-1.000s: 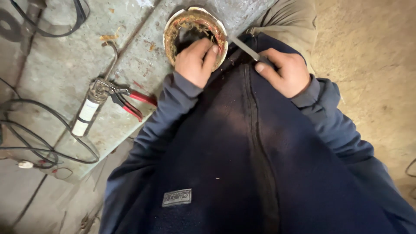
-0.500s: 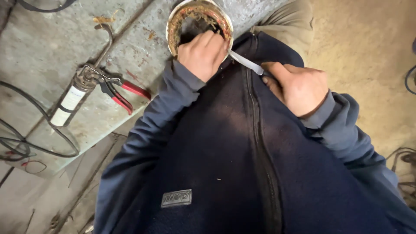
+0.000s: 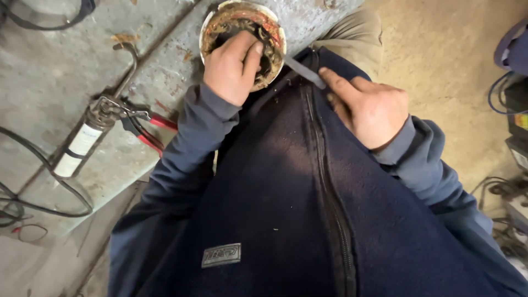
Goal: Scraping and cleaning the surfaces of a metal motor component using a knife on a workbench.
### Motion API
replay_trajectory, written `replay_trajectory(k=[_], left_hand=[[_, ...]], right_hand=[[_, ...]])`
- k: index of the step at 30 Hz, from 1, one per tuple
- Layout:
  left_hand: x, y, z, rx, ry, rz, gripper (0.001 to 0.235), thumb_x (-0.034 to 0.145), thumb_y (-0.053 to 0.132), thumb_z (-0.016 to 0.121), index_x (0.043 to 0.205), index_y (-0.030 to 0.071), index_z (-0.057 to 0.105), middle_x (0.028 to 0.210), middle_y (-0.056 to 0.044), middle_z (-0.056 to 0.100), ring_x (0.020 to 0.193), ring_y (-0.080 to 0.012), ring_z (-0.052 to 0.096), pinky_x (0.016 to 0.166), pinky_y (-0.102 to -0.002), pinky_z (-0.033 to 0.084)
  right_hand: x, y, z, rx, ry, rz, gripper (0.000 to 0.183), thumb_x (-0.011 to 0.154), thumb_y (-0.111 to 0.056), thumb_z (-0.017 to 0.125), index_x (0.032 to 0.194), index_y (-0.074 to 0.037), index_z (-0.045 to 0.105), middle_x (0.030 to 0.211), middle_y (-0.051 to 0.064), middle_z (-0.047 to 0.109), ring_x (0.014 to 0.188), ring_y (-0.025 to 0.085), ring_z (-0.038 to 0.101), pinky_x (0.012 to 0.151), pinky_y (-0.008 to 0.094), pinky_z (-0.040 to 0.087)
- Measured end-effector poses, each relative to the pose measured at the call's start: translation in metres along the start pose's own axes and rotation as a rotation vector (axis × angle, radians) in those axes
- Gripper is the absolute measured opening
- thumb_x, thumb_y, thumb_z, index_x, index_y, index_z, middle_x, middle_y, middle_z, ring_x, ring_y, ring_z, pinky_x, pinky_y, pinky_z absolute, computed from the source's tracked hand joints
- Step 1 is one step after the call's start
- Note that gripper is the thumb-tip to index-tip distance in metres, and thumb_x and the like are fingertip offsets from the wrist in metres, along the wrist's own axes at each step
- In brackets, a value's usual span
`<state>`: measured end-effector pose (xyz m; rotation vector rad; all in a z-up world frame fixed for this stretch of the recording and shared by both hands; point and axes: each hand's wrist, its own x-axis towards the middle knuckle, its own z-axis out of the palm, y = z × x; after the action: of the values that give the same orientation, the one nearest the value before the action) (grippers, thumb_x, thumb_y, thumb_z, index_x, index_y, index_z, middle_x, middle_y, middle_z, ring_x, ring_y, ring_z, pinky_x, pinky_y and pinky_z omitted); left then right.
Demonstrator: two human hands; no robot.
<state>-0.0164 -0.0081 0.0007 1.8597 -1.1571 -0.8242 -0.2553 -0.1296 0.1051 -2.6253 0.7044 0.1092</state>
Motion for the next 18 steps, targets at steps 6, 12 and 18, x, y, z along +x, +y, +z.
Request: replay_trajectory(k=[6,12,18], left_hand=[[0.009,0.017,0.004,0.184,0.023,0.083,0.025,0.104,0.031,0.061,0.099,0.007,0.066,0.083,-0.012,0.071,0.06,-0.0322,0.069,0.054,-0.043,0.053],[0.012,0.009,0.002,0.183,0.063,0.166,0.015,0.105,0.023,0.063,0.097,0.01,0.065,0.087,-0.011,0.071,0.071,-0.0361,0.069,0.06,-0.048,0.053],[0.011,0.006,-0.001,0.112,0.015,0.182,0.012,0.104,0.019,0.063,0.1,0.008,0.064,0.093,-0.013,0.069,0.079,-0.0385,0.068,0.065,-0.049,0.053]], right_hand=[[0.013,-0.011,-0.01,-0.186,0.015,-0.071,0.044,0.101,-0.021,0.07,0.144,-0.02,0.068,0.081,0.003,0.064,0.063,0.023,0.065,0.058,0.035,0.051],[0.017,-0.017,-0.007,-0.318,-0.082,-0.072,0.045,0.101,-0.026,0.068,0.146,-0.02,0.067,0.07,0.0,0.062,0.045,0.017,0.055,0.041,0.032,0.044],[0.014,-0.022,-0.01,-0.425,-0.137,-0.081,0.046,0.106,-0.025,0.06,0.151,-0.019,0.063,0.065,-0.002,0.059,0.04,0.012,0.05,0.036,0.029,0.039]])
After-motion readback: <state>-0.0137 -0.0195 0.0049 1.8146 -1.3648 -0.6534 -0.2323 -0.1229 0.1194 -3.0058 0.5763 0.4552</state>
